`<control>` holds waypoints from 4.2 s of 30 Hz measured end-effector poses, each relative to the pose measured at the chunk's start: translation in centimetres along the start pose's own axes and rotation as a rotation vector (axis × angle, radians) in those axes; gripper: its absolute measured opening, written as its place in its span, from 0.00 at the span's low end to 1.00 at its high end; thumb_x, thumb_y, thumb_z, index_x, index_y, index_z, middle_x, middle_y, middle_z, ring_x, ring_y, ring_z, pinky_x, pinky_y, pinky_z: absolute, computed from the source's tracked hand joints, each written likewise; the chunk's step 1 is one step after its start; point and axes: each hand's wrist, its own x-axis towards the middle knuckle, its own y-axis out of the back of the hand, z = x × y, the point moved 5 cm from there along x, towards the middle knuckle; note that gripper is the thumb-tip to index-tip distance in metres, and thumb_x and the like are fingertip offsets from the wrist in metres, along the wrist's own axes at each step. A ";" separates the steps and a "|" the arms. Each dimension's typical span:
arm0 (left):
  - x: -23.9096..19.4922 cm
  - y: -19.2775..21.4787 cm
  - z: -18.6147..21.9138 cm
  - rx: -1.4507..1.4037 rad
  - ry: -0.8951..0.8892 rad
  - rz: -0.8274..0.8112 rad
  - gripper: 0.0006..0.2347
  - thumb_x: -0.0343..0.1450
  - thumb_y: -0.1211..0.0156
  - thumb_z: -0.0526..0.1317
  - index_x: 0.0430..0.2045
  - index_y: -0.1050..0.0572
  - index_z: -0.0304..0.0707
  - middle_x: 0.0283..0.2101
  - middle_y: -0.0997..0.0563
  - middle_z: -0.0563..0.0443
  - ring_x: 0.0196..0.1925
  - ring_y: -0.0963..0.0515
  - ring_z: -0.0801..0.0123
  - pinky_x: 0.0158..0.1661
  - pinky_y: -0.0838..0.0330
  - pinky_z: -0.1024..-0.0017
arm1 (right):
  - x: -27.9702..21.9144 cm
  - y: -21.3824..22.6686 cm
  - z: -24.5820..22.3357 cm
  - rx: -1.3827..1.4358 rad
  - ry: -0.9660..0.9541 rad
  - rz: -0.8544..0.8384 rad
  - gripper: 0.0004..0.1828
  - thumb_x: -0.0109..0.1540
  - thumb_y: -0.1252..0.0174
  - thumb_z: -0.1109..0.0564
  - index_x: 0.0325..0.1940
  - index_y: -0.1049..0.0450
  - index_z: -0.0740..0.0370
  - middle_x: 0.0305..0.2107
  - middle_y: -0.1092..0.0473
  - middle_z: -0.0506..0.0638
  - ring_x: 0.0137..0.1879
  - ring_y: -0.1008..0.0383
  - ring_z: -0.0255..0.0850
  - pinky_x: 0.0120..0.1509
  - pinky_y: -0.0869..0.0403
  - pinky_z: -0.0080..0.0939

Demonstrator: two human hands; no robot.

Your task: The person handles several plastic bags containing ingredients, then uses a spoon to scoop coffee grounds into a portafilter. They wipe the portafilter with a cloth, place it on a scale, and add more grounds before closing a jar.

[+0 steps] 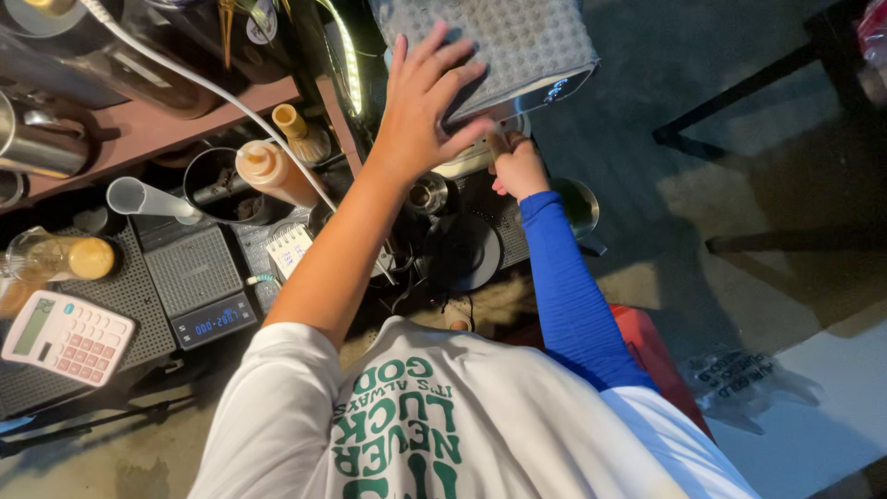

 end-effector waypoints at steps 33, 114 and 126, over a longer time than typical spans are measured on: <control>-20.7 4.6 8.0 -0.828 0.955 -0.072 0.10 0.74 0.39 0.38 0.45 0.22 0.30 0.41 0.17 0.49 0.45 0.18 0.73 0.47 0.25 0.75 | -2.1 -10.1 2.9 0.921 -0.213 -0.519 0.16 0.69 0.48 0.55 0.59 0.36 0.63 0.48 0.26 0.60 0.53 0.22 0.50 0.57 0.21 0.54; -39.2 21.5 -10.7 -1.268 1.336 -0.126 0.06 0.75 0.47 0.39 0.38 0.32 0.36 0.24 0.33 0.59 0.22 0.34 0.79 0.25 0.37 0.77 | -22.3 -23.8 -22.3 -0.341 0.712 -0.228 0.05 0.66 0.39 0.60 0.45 0.25 0.64 0.32 0.25 0.53 0.36 0.22 0.40 0.40 0.25 0.40; -38.5 23.0 -11.1 -1.205 1.260 -0.180 0.07 0.74 0.47 0.40 0.33 0.33 0.35 0.21 0.32 0.56 0.22 0.34 0.77 0.24 0.37 0.76 | -16.8 -36.3 -25.5 -0.691 1.099 -0.142 0.10 0.62 0.35 0.56 0.36 0.28 0.65 0.30 0.32 0.55 0.39 0.28 0.56 0.44 0.29 0.52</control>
